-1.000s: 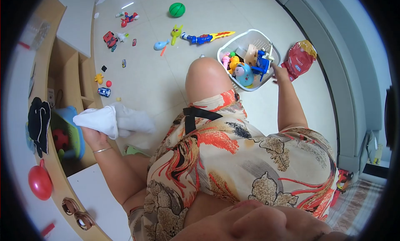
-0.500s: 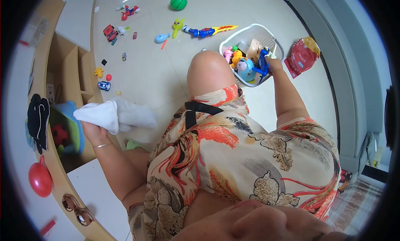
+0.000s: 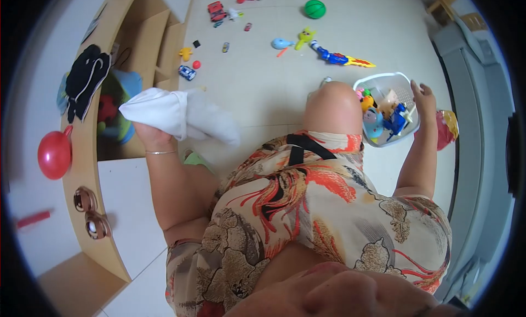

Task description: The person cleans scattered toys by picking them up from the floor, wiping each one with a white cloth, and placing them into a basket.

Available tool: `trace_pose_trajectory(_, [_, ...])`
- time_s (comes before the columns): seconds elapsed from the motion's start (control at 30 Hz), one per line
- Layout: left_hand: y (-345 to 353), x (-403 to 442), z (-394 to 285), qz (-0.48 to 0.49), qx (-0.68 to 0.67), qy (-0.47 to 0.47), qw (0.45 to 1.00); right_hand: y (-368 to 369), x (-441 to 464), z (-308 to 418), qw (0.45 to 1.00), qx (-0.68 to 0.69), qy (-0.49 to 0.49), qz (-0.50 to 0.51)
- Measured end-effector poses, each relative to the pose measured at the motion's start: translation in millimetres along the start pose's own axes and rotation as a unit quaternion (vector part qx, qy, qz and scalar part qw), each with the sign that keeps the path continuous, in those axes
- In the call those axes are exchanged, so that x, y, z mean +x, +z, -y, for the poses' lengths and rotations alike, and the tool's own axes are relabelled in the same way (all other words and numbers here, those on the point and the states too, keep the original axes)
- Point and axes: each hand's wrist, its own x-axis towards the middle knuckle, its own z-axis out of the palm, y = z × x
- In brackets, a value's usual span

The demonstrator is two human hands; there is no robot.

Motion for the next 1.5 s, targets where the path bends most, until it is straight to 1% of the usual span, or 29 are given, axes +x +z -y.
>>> trace_pose_trajectory(0.07, [3.3,-1.5,-7.0,-0.002,0.003,0.025,1.000,-12.4,-28.4,68.6,0.973,0.210,-0.064,0.071])
trace_pose_trajectory(0.17, [3.1,5.1,-18.3,-0.034,-0.036,0.073,0.996,5.4,-50.3,118.1,0.945,0.233,-0.206,0.098])
trace_pose_trajectory(0.23, [7.2,12.0,-26.5,0.174,-0.074,0.013,0.982,13.3,-76.5,146.5,0.914,0.310,-0.206,0.161])
trace_pose_trajectory(0.27, [12.5,9.2,-25.2,0.170,-0.071,0.026,0.982,23.4,-83.4,157.4,0.887,0.359,-0.207,0.202])
trace_pose_trajectory(0.3, [34.1,3.5,-18.3,0.036,0.001,0.040,0.999,18.5,-102.6,178.5,0.865,0.381,-0.230,0.232])
trace_pose_trajectory(0.33, [49.0,-2.9,-11.6,-0.105,0.072,0.053,0.991,16.0,-123.6,200.6,0.839,0.401,-0.252,0.266])
trace_pose_trajectory(0.4, [28.2,2.5,13.5,0.045,0.251,0.008,0.967,38.4,-147.3,232.3,0.784,0.399,-0.370,0.297])
trace_pose_trajectory(0.43, [24.9,0.6,33.9,0.107,0.133,-0.086,0.982,38.1,-168.8,255.3,0.777,0.398,-0.386,0.299])
trace_pose_trajectory(0.47, [21.6,-1.3,54.4,0.146,0.026,-0.192,0.970,36.2,-187.6,275.7,0.770,0.395,-0.403,0.298])
trace_pose_trajectory(0.5, [40.7,-9.8,66.8,0.140,0.136,-0.221,0.955,41.7,-195.9,288.1,0.761,0.395,-0.414,0.305])
trace_pose_trajectory(0.53, [61.2,-19.9,75.4,0.129,0.242,-0.250,0.929,51.5,-202.8,298.4,0.723,0.394,-0.420,0.381])
trace_pose_trajectory(0.57, [75.1,-27.5,84.3,0.123,0.166,-0.292,0.934,62.0,-208.7,305.9,0.681,0.388,-0.423,0.454])
trace_pose_trajectory(0.6, [91.1,-28.2,92.3,0.114,0.084,-0.333,0.932,70.0,-205.0,308.6,0.673,0.380,-0.431,0.466])
trace_pose_trajectory(0.67, [91.4,-29.9,98.6,0.202,0.025,-0.338,0.919,95.9,-209.8,305.8,0.576,0.317,-0.326,0.679])
trace_pose_trajectory(0.7, [77.7,-32.5,101.6,0.183,0.105,-0.342,0.916,98.6,-215.2,303.1,0.586,0.302,-0.375,0.653])
trace_pose_trajectory(0.73, [68.4,-33.1,104.6,0.178,0.104,-0.336,0.919,103.6,-215.1,302.0,0.582,0.296,-0.379,0.656])
trace_pose_trajectory(0.8, [57.8,-32.5,112.7,0.091,0.061,-0.359,0.927,104.7,-215.6,299.4,0.614,0.364,-0.374,0.592])
trace_pose_trajectory(0.83, [55.0,-33.3,115.6,0.065,-0.041,-0.387,0.919,99.3,-219.6,298.9,0.629,0.425,-0.344,0.552])
trace_pose_trajectory(0.87, [51.7,-33.5,119.5,0.063,-0.042,-0.387,0.919,92.8,-217.9,300.6,0.628,0.425,-0.344,0.554])
trace_pose_trajectory(0.93, [54.2,-35.1,121.9,0.090,-0.151,-0.384,0.906,76.3,-216.0,309.2,0.692,0.437,-0.377,0.432])
trace_pose_trajectory(1.0, [61.7,-36.4,149.4,0.086,-0.187,-0.365,0.908,64.8,-218.2,312.9,0.694,0.439,-0.404,0.403])
trace_pose_trajectory(1.1, [88.4,-56.4,160.5,0.107,-0.111,-0.380,0.912,44.3,-237.1,308.0,0.703,0.418,-0.452,0.355])
trace_pose_trajectory(1.17, [105.7,-64.8,163.0,0.159,0.010,-0.370,0.915,31.2,-256.1,303.4,0.696,0.381,-0.523,0.312])
trace_pose_trajectory(1.2, [113.7,-67.8,163.3,0.193,0.088,-0.354,0.911,31.1,-265.2,300.3,0.697,0.363,-0.524,0.329])
trace_pose_trajectory(1.27, [127.8,-68.9,162.8,0.319,0.328,-0.247,0.854,32.5,-276.0,298.5,0.689,0.323,-0.581,0.289])
trace_pose_trajectory(1.33, [130.2,-65.9,152.5,0.424,0.521,-0.097,0.734,62.7,-270.9,320.6,0.694,0.258,-0.606,0.290])
trace_pose_trajectory(1.4, [140.5,-72.6,153.3,0.485,0.619,0.002,0.617,67.1,-264.8,313.7,0.694,0.208,-0.624,0.292])
trace_pose_trajectory(1.43, [143.6,-75.4,152.9,0.498,0.637,0.029,0.587,67.8,-258.1,308.4,0.703,0.220,-0.588,0.333])
trace_pose_trajectory(1.5, [141.6,-78.7,155.3,0.504,0.640,0.070,0.576,89.3,-234.6,296.2,0.713,0.263,-0.498,0.416])
